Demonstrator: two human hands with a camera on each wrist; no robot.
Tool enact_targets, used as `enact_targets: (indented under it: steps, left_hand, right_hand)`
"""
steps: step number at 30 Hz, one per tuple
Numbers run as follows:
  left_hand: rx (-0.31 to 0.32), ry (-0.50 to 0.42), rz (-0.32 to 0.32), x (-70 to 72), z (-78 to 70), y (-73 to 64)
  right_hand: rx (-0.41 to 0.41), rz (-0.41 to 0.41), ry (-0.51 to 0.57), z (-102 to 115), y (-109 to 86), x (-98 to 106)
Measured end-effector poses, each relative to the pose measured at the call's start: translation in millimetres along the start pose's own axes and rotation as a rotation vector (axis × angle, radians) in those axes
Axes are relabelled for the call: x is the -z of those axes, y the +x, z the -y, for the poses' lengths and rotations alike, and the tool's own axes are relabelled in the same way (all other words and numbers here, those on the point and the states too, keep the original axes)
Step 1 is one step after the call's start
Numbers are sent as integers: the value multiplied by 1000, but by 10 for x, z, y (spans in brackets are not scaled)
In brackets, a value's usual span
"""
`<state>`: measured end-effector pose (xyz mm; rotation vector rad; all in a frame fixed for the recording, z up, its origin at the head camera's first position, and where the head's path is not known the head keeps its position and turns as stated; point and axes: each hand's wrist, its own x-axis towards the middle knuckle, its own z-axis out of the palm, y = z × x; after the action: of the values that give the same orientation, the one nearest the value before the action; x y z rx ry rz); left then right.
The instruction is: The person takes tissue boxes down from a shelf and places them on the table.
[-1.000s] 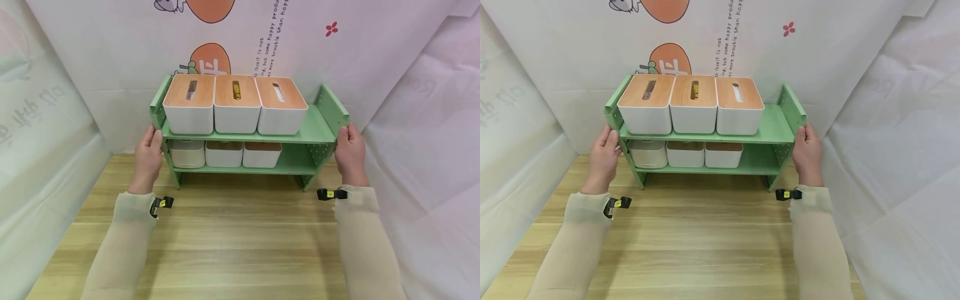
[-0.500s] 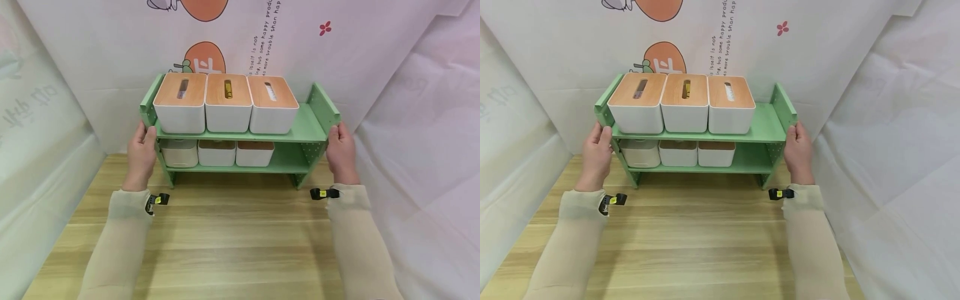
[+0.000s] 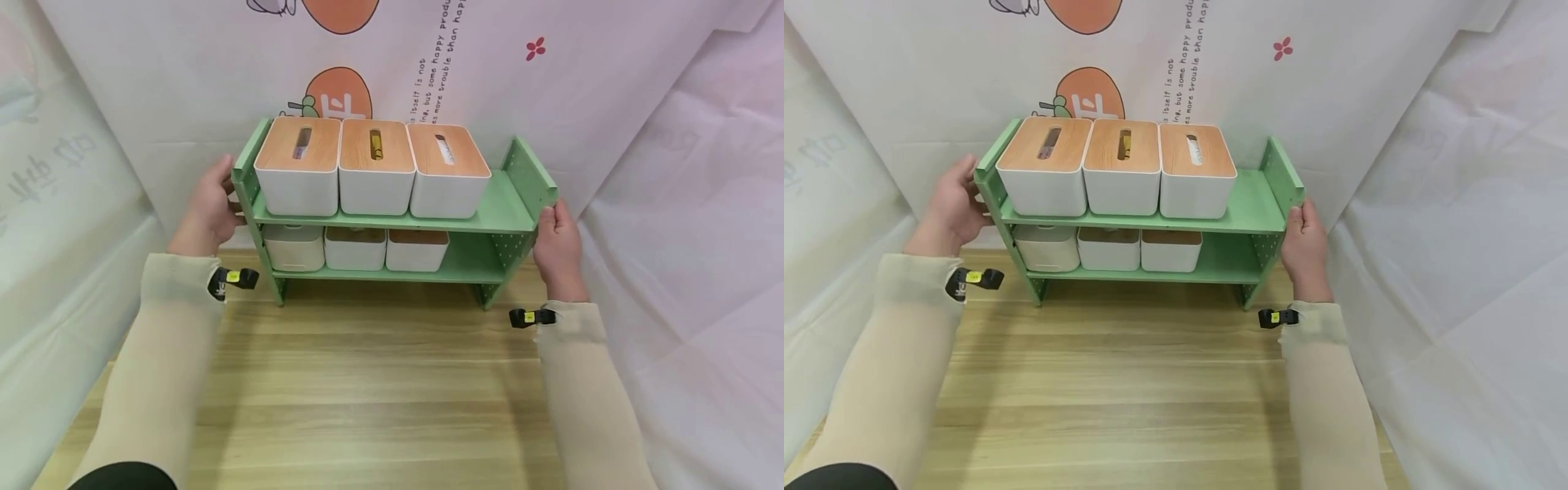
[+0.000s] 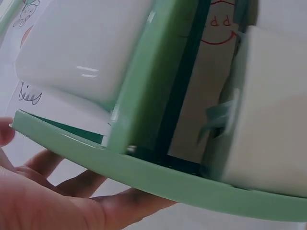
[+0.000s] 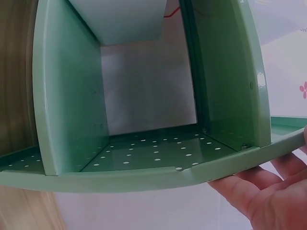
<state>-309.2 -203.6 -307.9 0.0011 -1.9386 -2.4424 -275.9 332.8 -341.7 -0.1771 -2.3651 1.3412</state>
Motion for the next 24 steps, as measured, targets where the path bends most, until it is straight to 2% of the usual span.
enact_targets:
  steps: [3,6,11,16,24]
  left_hand:
    - [30,58,46,-10,-91,61]
    - [53,128,64,-24,-151,77]
    - [55,182,30,-54,-213,74]
    - [48,225,-10,-87,-210,72]
    - [31,206,-15,-87,-172,75]
  right_hand:
    - [13,-20,-8,-20,1,-2]
    - [18,-26,-11,-37,10,-2]
    - [15,-17,-11,-44,7,-13]
    - [13,-16,-23,-33,-9,-22]
    - [-16,-8,-59,36,-26,-27]
